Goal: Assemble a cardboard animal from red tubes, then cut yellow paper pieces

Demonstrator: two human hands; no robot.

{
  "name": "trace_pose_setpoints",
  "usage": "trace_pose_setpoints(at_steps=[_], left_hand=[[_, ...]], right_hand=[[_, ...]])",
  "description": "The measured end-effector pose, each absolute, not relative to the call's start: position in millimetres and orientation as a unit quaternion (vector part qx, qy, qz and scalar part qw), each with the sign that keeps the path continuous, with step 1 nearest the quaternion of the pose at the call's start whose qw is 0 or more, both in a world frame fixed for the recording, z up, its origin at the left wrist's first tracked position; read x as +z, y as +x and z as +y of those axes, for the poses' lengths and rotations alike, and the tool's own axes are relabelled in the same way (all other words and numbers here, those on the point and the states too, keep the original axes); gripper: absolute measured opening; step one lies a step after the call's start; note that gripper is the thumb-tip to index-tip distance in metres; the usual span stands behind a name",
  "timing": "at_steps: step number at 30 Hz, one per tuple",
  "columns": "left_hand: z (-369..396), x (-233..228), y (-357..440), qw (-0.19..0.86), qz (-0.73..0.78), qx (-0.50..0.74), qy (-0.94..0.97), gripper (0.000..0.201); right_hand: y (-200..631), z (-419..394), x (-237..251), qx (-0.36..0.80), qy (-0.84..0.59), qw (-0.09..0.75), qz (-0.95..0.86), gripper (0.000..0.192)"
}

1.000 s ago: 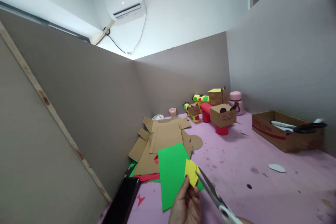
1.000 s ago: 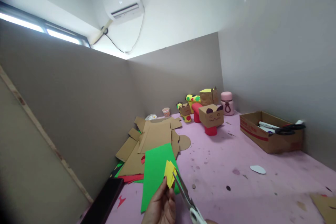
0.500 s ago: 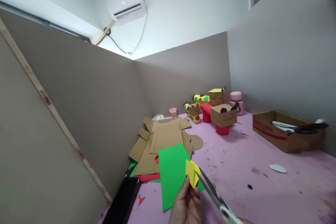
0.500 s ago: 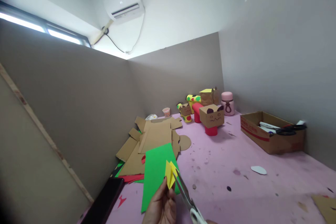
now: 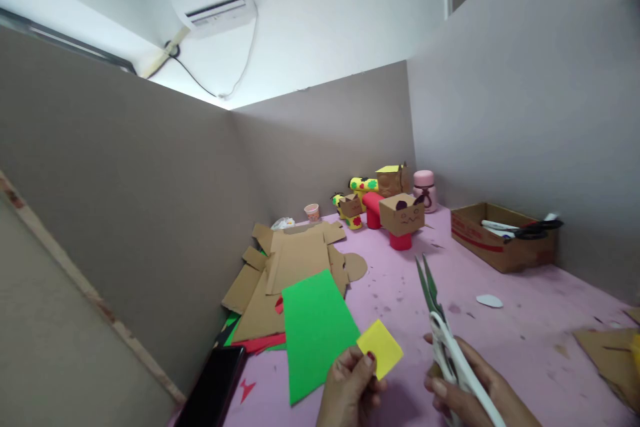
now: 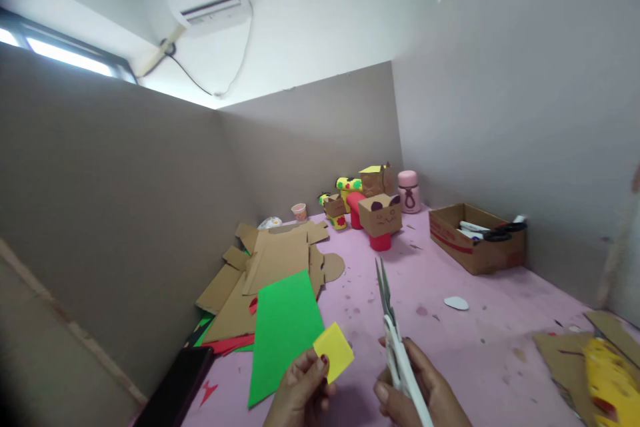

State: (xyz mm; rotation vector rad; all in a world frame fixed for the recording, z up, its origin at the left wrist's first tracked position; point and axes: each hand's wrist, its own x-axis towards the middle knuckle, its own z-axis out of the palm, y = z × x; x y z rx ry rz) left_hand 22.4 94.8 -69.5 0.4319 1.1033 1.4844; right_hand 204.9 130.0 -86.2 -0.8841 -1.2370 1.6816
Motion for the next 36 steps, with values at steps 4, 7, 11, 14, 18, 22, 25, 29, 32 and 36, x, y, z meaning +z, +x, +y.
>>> trace_pose_setpoints(at_steps=[4,7,11,14,18,22,25,29,32,36], left_hand=[[95,-82,36,0.596,0.495,0.561,0.291,0.04],[94,-85,41,0.609,0.493,0.54,0.308,0.046],[94,-77,39,0.595,0.484,0.566,0.302,0.046],[94,-71,36,0.586,0.485,0.591,0.268,0.046],[94,-78,36,0.604,0.498,0.555,0.281,0.046],[95,-83,34,0.592,0.502,0.564,0.282,0.043],[97,-82,32,0.582,0.495,0.59,0.258,0.039],[98,-81,28,0.513,0.524,0.63,0.257,0.035],[98,-79,26,0.505,0.52,0.656,0.213,0.034],[99,-73,25,0.565,0.519,0.636,0.076,0.024]], right_hand=[[205,126,-74,0.664,-0.348,0.441,-0.493,0.049],[204,125,-62,0.656,-0.375,0.443,-0.482,0.047],[202,124,-58,0.647,-0.394,0.469,-0.455,0.044],[199,123,-60,0.654,-0.398,0.466,-0.444,0.047],[196,124,-67,0.671,-0.375,0.46,-0.445,0.051],[194,132,-74,0.658,-0.399,0.446,-0.457,0.048],[195,137,-76,0.652,-0.427,0.433,-0.453,0.048],[200,140,-79,0.647,-0.443,0.44,-0.437,0.055],[205,143,-84,0.647,-0.442,0.463,-0.415,0.06],[208,145,-85,0.657,-0.431,0.471,-0.401,0.059]])
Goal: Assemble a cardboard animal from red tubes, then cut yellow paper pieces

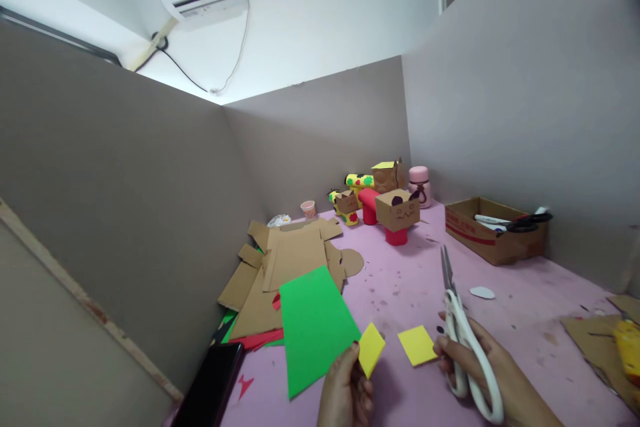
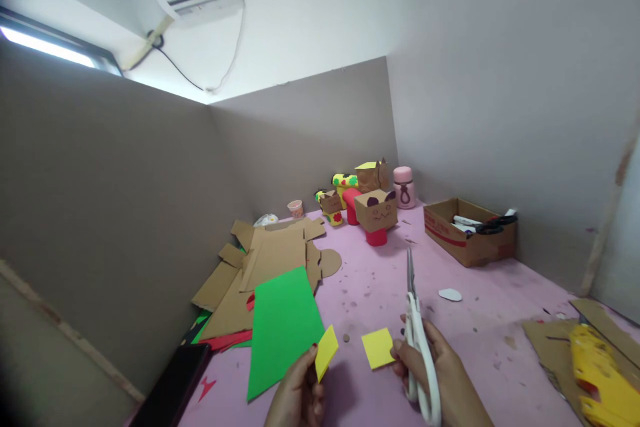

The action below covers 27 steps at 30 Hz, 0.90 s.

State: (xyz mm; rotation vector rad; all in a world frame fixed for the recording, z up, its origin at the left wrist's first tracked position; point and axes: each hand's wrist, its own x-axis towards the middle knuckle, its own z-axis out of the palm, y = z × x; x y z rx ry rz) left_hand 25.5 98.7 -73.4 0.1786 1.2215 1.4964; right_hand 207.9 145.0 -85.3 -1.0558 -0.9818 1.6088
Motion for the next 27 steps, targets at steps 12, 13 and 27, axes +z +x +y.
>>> trace_pose_setpoints(at_steps=[12,13,27], left_hand=[[90,-88,43,0.689,0.444,0.536,0.202,0.032],[90,-88,44,0.69,0.44,0.535,0.209,0.032],[90,-71,48,0.748,0.416,0.513,0.066,0.02]], right_hand=[[197,120,-75,0.705,-0.242,0.431,-0.508,0.05],[198,120,-74,0.705,-0.248,0.43,-0.506,0.051],[200,122,-74,0.707,-0.273,0.429,-0.492,0.05]])
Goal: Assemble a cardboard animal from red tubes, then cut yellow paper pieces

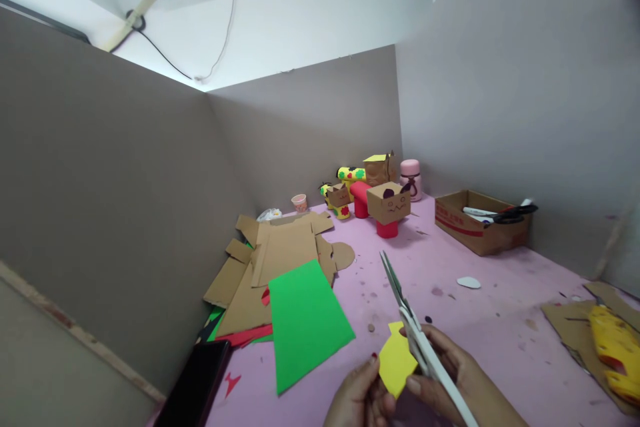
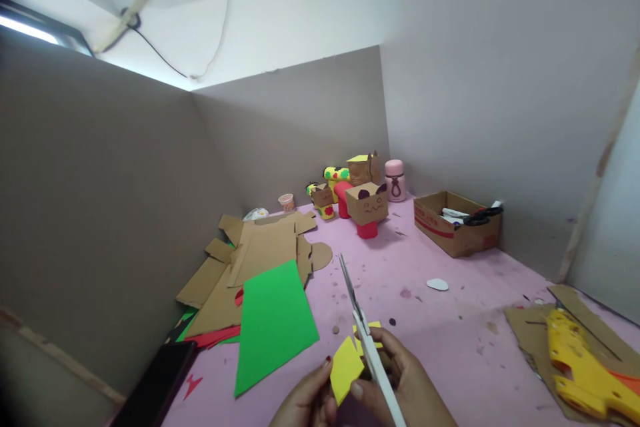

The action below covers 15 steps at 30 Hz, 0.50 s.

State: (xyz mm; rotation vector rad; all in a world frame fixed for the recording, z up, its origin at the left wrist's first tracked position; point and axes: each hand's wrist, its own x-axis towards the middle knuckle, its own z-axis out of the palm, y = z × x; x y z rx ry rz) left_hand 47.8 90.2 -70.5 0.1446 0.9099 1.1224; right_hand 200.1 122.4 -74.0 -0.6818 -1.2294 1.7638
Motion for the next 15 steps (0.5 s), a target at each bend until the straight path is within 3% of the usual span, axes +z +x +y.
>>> trace_pose_setpoints(at_steps=[15], left_hand=[[88,-73,49,0.78,0.371,0.502,0.041,0.026]], right_hand=[[200,123,-75,0.704,-0.255,0.417,-0.515,0.052]])
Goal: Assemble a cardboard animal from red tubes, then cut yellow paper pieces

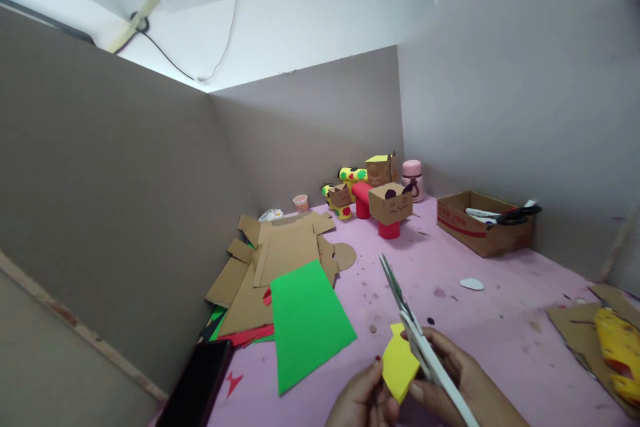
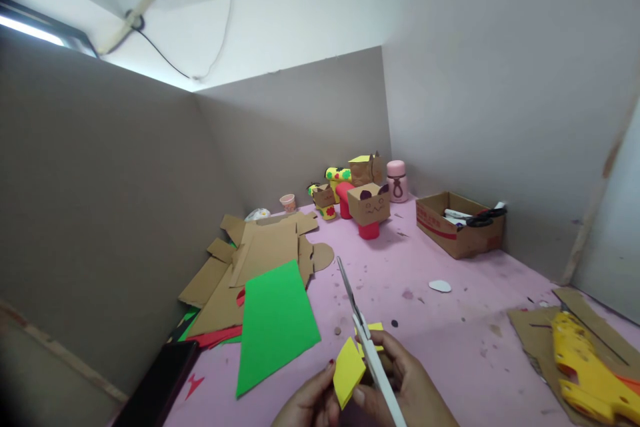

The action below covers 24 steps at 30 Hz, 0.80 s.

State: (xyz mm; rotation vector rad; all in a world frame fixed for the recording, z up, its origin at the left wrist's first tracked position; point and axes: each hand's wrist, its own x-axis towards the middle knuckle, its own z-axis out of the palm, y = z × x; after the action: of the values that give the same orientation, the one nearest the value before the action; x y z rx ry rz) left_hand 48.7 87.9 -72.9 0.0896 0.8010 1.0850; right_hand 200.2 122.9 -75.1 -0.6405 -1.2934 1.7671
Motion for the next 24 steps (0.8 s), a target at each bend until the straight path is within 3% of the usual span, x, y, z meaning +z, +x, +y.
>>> trace_pose_setpoints(at_steps=[9,24], left_hand=[[86,-77,44,0.751,0.409,0.508,0.108,0.021],[86,-82,42,0.729,0.438,0.497,0.171,0.021]], right_hand=[[198,119,-63,0.675,-0.323,0.42,-0.514,0.043],[197,126,-71,0.665,-0.342,0.411,-0.521,0.045]])
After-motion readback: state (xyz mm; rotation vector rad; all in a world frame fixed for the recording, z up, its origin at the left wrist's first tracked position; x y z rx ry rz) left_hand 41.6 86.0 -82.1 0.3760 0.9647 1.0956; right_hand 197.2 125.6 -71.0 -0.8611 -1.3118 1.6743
